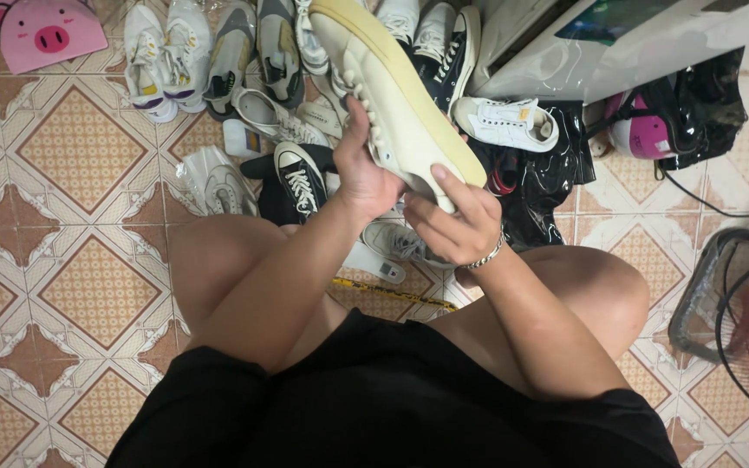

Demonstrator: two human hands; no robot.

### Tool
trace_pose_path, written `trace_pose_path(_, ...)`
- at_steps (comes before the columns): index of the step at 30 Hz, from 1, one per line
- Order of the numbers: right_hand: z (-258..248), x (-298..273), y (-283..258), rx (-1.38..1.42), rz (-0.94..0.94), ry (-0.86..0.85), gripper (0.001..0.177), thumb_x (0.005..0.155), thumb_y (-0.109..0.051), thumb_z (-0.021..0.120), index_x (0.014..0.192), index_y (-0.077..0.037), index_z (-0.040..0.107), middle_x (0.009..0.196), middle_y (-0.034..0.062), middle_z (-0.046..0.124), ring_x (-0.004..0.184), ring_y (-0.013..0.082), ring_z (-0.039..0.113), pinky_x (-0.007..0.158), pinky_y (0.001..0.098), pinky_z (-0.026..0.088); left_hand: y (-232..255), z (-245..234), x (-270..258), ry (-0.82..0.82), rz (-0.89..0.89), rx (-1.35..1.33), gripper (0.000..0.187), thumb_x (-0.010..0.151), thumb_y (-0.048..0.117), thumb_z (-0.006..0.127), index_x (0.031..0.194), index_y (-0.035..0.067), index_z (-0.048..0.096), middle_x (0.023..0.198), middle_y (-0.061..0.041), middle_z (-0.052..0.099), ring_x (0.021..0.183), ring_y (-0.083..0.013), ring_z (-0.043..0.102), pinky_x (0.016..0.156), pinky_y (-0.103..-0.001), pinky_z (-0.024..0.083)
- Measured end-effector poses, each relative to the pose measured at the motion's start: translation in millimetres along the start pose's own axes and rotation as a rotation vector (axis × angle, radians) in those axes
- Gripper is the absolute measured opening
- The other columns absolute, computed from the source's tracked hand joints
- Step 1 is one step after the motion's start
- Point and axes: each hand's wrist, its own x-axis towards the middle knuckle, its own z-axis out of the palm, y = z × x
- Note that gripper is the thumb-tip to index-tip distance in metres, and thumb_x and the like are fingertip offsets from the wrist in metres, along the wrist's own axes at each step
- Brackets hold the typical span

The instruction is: The recorder is lacing white sneakers and examining various other shoes in a storage area.

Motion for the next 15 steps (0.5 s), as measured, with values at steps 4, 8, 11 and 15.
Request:
trace_pose_path(4,-7,3,-2,-0.027,-0.011,-0.008,0.008,0.087,-0.013,0.083,0.091,-0.020,0.081,0.108,-0.0074,0.076,0.124,0.0275,0.063,0.084,0.0309,0.049,2,3,0,-0.094,-0.043,0.017,0.086,0.096,0.072,0.053,0.143,0.000,0.052,0.126,-0.023,0.068,0.117,-0.0377,0.069,0.108,-0.054,0.053)
trace_pose_path(8,-4,-15,1,0.348,0.021,0.062,0.019,0.094,-0.023,0.091,0.100,-0.015,0.076,0.106,0.0072,0.069,0.118,0.0309,0.069,0.082,0.0344,0.054,-2,-13,6,-0.015,-0.040,0.062,0.078,0.098,0.063,0.061,0.145,0.001,0.052,0.127,-0.019,0.068,0.118,-0.0331,0.068,0.110,-0.050,0.052)
trace_pose_path(11,12,-57,-7,0.525,0.421,0.310,0.027,0.099,-0.027,0.083,0.116,-0.017,0.065,0.125,0.0103,0.054,0.123,0.0230,0.068,0.098,0.0367,0.059,-7,-24,13,0.057,-0.147,0.080,0.074,0.097,0.057,0.065,0.145,0.002,0.053,0.128,-0.015,0.068,0.116,-0.0277,0.069,0.107,-0.046,0.053)
trace_pose_path(15,5,-24,6,0.351,0.710,0.283,0.038,0.091,-0.031,0.069,0.123,-0.013,0.059,0.128,0.0134,0.060,0.116,0.0281,0.058,0.096,0.0405,0.050,-4,-6,8,0.009,-0.316,0.089,0.068,0.095,0.055,0.066,0.141,0.005,0.056,0.123,-0.014,0.070,0.108,-0.0253,0.071,0.098,-0.043,0.056)
